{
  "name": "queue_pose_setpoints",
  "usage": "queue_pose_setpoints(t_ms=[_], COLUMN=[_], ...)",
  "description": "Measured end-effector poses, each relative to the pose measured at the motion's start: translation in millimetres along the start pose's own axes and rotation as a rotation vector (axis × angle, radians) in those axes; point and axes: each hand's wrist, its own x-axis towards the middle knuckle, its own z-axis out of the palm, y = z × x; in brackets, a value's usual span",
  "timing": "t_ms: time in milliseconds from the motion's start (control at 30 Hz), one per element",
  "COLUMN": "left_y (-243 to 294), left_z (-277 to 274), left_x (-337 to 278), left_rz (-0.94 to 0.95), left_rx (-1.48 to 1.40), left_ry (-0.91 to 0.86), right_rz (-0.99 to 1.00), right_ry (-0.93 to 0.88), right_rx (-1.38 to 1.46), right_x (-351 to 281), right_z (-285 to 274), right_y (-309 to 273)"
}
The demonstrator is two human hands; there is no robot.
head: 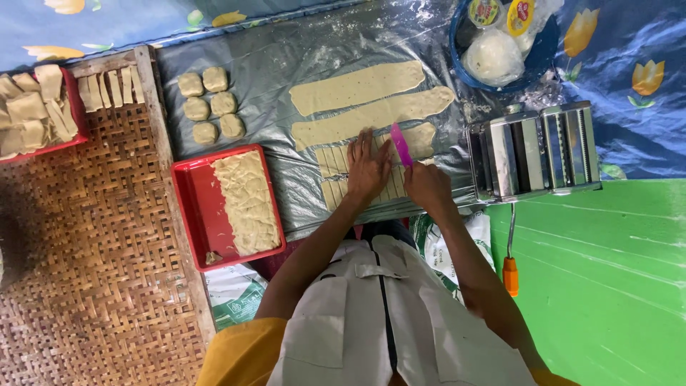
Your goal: Cutting rolled out dough into small rectangular strips using a plastic scraper.
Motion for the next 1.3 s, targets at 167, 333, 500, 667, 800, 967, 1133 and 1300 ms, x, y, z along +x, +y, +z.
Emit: queue_pose_setpoints(t_ms=[167, 333, 500, 667, 800, 967, 1133, 1300], left_y=[-3.3, -2.0, -0.3, -2.8, -1.2, 0.6, -0.5, 0.8], left_z=[6.2, 8.5, 12.0, 16.7, 13.6, 8.4, 8.2, 7.1], left_x=[1.9, 0.8, 1.2, -0.3, -0.4, -1.7, -2.7, -2.8], left_rz=[0.006, 0.002, -0.018, -0.009, -0.025, -0.041, -0.04, -0.044], left_rx=[0.019, 0.036, 0.018, 0.037, 0.041, 0.019, -0.001, 0.015], left_ry=[0.016, 0.011, 0.019, 0.018, 0.011, -0.007, -0.008, -0.016], right_rz=[-0.018, -0.002, 0.028, 0.036, 0.049, 0.069, 0.089, 0.106], right_ry=[0.001, -0.022, -0.125, -0.17, -0.231, -0.294, -0.346, -0.351], right_rx=[-0.007, -0.028, -0.078, -0.063, -0.072, -0.068, -0.081, -0.079], right_x=[-3.0, 6.9, 7.7, -3.2, -8.1, -21.0, -24.1, -34.4], right_z=[-5.4, 2.4, -3.3, -5.8, -13.3, -37.4, -45.1, -58.3], right_y=[-9.6, -2.3, -5.6, -4.3, -4.1, -15.9, -17.5, -25.6])
